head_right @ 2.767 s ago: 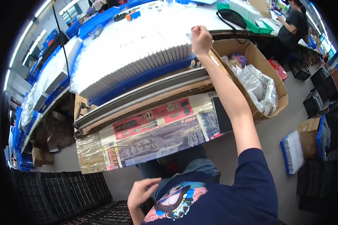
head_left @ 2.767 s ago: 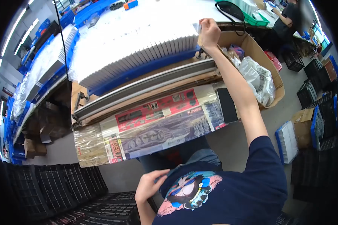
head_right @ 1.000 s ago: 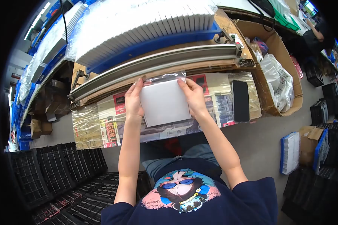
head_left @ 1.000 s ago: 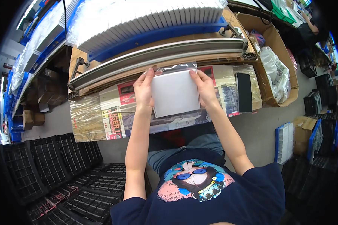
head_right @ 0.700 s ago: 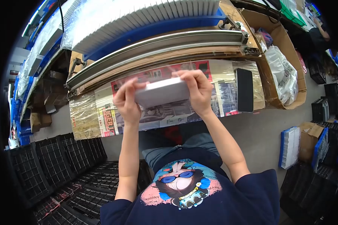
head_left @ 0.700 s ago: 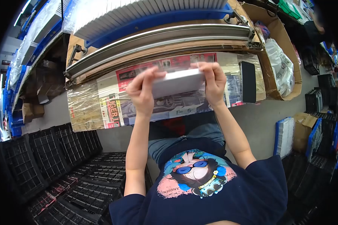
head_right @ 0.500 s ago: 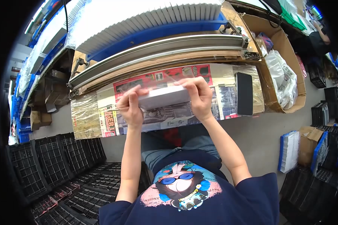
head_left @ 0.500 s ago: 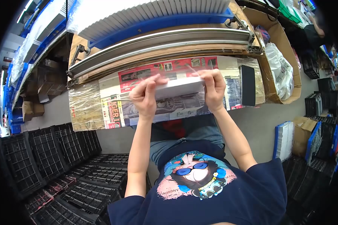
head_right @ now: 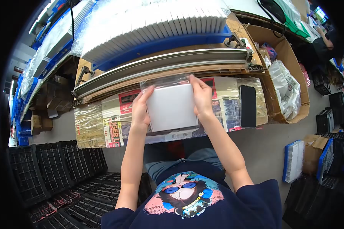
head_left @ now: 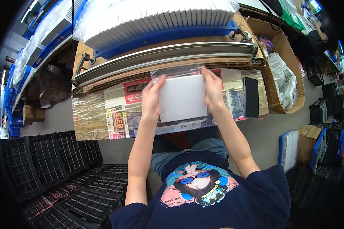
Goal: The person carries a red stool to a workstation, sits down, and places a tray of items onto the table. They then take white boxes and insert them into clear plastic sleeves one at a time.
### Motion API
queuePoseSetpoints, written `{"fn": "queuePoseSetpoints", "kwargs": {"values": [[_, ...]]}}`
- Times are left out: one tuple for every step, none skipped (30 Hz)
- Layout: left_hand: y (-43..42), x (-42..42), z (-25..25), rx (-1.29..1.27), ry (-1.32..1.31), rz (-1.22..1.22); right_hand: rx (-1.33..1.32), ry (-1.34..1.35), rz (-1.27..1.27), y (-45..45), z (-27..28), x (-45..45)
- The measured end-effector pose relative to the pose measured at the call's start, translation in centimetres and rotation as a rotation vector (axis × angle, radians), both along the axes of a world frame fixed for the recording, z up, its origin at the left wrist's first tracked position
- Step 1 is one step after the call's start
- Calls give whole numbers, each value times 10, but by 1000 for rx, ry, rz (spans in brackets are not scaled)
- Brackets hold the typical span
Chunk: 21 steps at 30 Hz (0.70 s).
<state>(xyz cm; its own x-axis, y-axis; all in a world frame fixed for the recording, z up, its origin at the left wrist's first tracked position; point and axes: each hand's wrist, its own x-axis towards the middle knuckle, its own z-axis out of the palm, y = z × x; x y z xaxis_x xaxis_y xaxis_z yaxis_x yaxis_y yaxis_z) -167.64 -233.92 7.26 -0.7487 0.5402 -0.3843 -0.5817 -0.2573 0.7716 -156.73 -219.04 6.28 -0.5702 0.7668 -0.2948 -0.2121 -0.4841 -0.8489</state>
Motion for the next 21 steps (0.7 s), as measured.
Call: {"fn": "queuePoseSetpoints", "kwargs": {"values": [[5, -5, 1, -4, 1, -2, -9, -3, -12, 4, 2, -3], [8, -8, 2, 9, -2, 4, -1, 26, -65, 6, 2, -7], [11, -12, 2, 22, -4, 9, -6, 4, -51, 7, 5, -6], [14, -15, 3, 35, -7, 15, -12, -19, -38, 7, 11, -1], [16, -17, 2, 48, -11, 20, -17, -43, -26, 8, 14, 5], [19, -20, -1, 48, -26, 34, 25, -112, 100, 10, 7, 12], [21, -21, -4, 36, -16, 37, 62, -90, 98, 7, 0, 15], [23, -20, -7, 25, -7, 39, 98, -68, 96, 2, -5, 16], [26, -18, -9, 13, 1, 39, 134, -47, 91, -1, -7, 17], [27, -19, -9, 10, -14, 51, 89, -9, 88, 0, -9, 18], [26, -20, -9, 5, -28, 65, 100, -6, 73, -1, -10, 18], [23, -22, -7, -2, -41, 79, 109, -2, 59, -2, -10, 18], [20, -25, -4, -15, -20, 156, 117, 4, 44, -3, -10, 18], [16, -28, 1, -28, 2, 234, 119, 6, 36, -3, -10, 18], [12, -30, 4, -40, 25, 312, 122, 8, 28, -2, -9, 18], [6, -28, 4, -31, 74, 323, 125, 12, 22, -1, -8, 17], [3, -25, 1, -57, 96, 307, 142, 18, 26, 1, -9, 15], [-1, -19, -2, -86, 115, 293, 156, 20, 32, 3, -10, 13], [-3, -15, -4, -118, 133, 279, 167, 23, 38, 2, -12, 10], [-1, -10, -5, -144, 149, 203, 160, 11, 32, 0, -13, 7], [-2, -10, -14, -105, 119, 103, 155, -1, 27, -2, -13, 4]]}}
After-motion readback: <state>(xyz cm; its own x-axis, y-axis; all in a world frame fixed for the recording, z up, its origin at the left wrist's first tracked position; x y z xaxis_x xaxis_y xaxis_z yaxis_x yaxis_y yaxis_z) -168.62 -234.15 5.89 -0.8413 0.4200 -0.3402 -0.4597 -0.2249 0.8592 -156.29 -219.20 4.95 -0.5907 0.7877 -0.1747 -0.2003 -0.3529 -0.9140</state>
